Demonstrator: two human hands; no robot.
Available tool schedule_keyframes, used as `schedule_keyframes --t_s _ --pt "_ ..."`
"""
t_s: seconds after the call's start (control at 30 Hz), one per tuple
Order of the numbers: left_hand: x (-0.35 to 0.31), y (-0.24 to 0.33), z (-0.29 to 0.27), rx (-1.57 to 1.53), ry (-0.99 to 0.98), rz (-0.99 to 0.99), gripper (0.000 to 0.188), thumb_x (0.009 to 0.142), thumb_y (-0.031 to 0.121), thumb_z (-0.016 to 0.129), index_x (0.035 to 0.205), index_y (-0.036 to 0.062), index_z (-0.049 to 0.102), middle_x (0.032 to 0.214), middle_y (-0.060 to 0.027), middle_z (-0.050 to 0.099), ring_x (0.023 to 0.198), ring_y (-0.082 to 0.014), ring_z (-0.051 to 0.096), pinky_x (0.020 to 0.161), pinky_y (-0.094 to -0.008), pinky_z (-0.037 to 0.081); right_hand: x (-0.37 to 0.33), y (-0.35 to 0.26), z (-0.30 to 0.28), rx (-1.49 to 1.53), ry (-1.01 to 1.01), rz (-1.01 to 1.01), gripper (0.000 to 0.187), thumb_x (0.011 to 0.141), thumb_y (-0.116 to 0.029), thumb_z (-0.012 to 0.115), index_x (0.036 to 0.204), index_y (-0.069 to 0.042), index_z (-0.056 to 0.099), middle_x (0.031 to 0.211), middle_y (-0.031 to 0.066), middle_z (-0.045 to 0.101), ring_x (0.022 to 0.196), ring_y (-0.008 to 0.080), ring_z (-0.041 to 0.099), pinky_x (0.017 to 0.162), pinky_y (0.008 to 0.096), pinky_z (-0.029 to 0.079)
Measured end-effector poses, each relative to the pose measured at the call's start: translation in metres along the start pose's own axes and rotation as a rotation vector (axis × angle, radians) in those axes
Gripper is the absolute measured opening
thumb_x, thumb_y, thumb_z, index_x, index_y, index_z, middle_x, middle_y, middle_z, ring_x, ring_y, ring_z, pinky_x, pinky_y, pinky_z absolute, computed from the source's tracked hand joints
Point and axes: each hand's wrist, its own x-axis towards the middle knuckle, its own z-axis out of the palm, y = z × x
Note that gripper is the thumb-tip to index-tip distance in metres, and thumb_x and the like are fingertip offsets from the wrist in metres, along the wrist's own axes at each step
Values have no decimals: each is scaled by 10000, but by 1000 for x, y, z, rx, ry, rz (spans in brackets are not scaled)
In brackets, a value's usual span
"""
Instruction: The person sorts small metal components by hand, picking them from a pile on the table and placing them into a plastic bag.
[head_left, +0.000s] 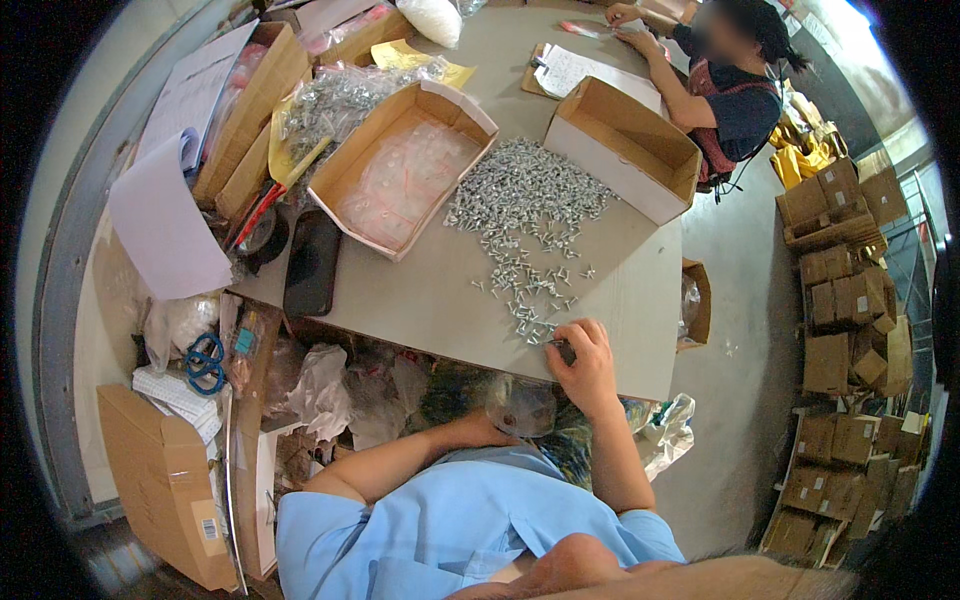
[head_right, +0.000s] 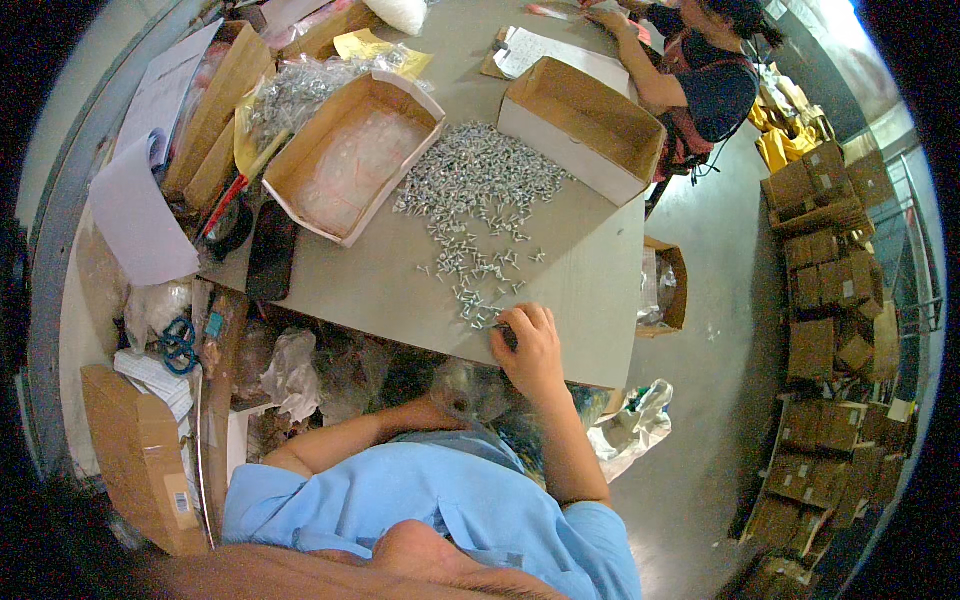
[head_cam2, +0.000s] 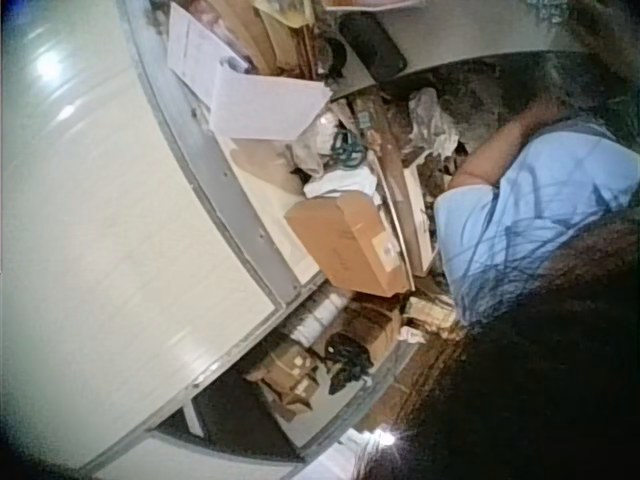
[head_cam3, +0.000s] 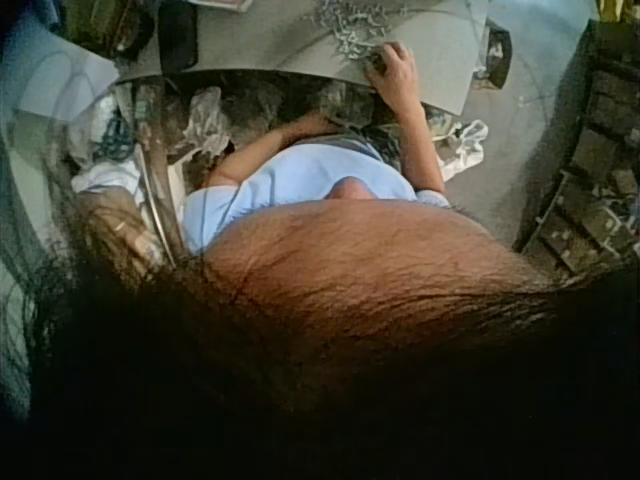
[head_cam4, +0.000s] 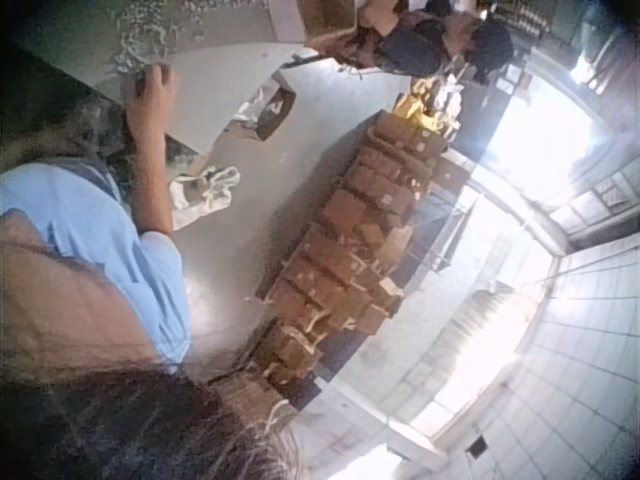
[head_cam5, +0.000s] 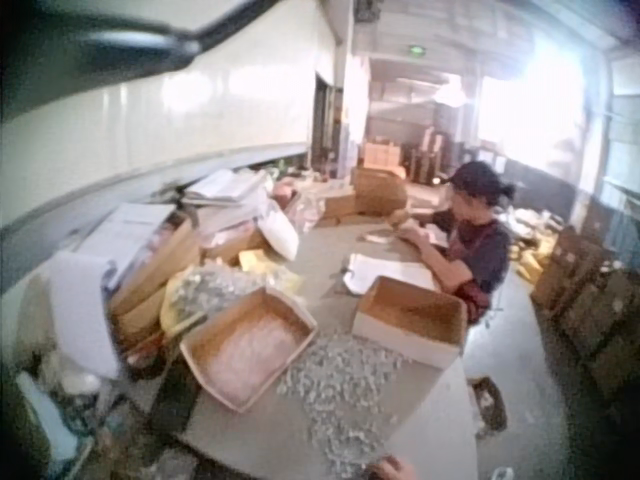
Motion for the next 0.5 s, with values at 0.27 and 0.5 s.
schedule_keyframes --t_s 0.27,0.5 --pt "18 -18 13 -63 135 165 389 709 334 783 937 59 628 1005 -98 630 976 -243 559 881 -374 431 -18 -18 -4 17 -80 -57 136 726 -88 713 808 -35 619 839 123 586 792 325 578 688 394 479" --pt "18 -18 11 62 118 192 377 744 271 776 1020 56 637 1043 -110 648 986 -212 593 883 -352 456 9 -12 -7 112 -68 56 172 759 -71 688 922 -38 645 940 111 601 868 300 587 753 375 487"
